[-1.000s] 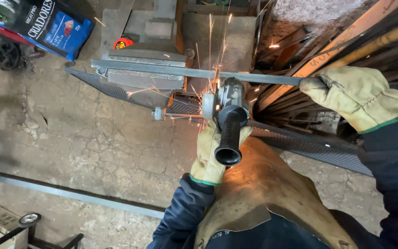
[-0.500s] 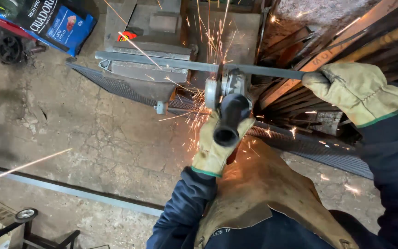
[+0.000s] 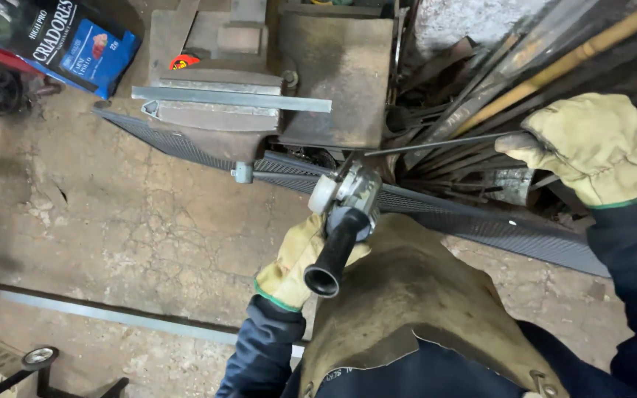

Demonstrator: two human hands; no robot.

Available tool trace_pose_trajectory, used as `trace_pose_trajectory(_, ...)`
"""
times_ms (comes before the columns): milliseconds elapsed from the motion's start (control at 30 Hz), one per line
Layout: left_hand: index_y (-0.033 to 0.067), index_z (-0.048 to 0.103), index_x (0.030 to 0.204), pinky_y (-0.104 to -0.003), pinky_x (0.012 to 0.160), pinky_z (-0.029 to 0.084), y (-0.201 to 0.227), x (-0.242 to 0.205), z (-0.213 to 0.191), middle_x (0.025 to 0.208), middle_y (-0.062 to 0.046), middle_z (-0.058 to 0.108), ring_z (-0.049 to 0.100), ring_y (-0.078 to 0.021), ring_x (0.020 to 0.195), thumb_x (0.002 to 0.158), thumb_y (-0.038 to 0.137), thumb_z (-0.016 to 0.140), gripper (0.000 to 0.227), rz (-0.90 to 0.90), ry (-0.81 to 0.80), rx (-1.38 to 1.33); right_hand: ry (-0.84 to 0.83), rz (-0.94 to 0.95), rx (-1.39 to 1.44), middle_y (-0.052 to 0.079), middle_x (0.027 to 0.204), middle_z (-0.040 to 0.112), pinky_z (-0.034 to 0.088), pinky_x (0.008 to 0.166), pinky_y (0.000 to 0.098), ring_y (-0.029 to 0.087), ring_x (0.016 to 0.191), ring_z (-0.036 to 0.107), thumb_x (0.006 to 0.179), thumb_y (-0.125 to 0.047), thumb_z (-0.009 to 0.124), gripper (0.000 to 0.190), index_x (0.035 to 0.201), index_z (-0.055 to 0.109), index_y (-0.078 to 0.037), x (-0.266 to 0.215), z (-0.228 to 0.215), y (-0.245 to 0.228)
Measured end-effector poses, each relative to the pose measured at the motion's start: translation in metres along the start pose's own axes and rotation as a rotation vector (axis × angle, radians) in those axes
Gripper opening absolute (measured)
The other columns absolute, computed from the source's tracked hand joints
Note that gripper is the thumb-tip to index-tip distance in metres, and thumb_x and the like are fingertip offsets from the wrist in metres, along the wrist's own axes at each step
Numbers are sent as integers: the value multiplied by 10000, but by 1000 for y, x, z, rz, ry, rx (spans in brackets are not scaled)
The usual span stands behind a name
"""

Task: Measuring, marking, and cutting a metal bar using an angle grinder and a bench vice.

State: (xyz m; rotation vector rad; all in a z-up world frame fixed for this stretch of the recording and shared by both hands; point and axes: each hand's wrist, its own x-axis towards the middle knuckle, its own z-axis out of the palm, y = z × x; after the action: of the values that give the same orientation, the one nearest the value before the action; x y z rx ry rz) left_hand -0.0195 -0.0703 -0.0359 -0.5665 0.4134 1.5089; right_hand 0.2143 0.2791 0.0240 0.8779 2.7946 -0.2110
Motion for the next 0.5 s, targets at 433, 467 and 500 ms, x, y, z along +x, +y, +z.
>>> trace_pose_trajectory(433, -64, 341, 1553, -590, 1217, 406, -36, -29, -18, 1491, -310, 495, 542, -429, 1347, 1152, 133, 473, 466, -481, -260, -484, 178, -301, -220, 69, 564, 600, 494, 585, 370, 241, 548, 615, 739, -658, 683, 539, 625, 693, -131, -34, 4, 50)
trace_pose_trajectory(467, -76, 383, 1514, -549, 1147, 454, -43, -42, 5, 1445, -289, 533, 580, -385, 1294, 1020, 120, 551, 557, -267, -333, -200, 172, -299, -196, 67, 561, 600, 490, 577, 368, 236, 542, 611, 742, -647, 682, 531, 625, 693, -129, -39, 20, 72)
trace_pose_trajectory(500, -87, 425, 1474, -508, 1078, 501, -49, -54, 29, 1400, -267, 571, 617, -341, 1241, 889, 107, 630, 650, -51, -400, 85, 168, -296, -173, 65, 559, 600, 486, 570, 367, 231, 537, 608, 745, -636, 681, 523, 625, 693, -127, -45, 36, 91)
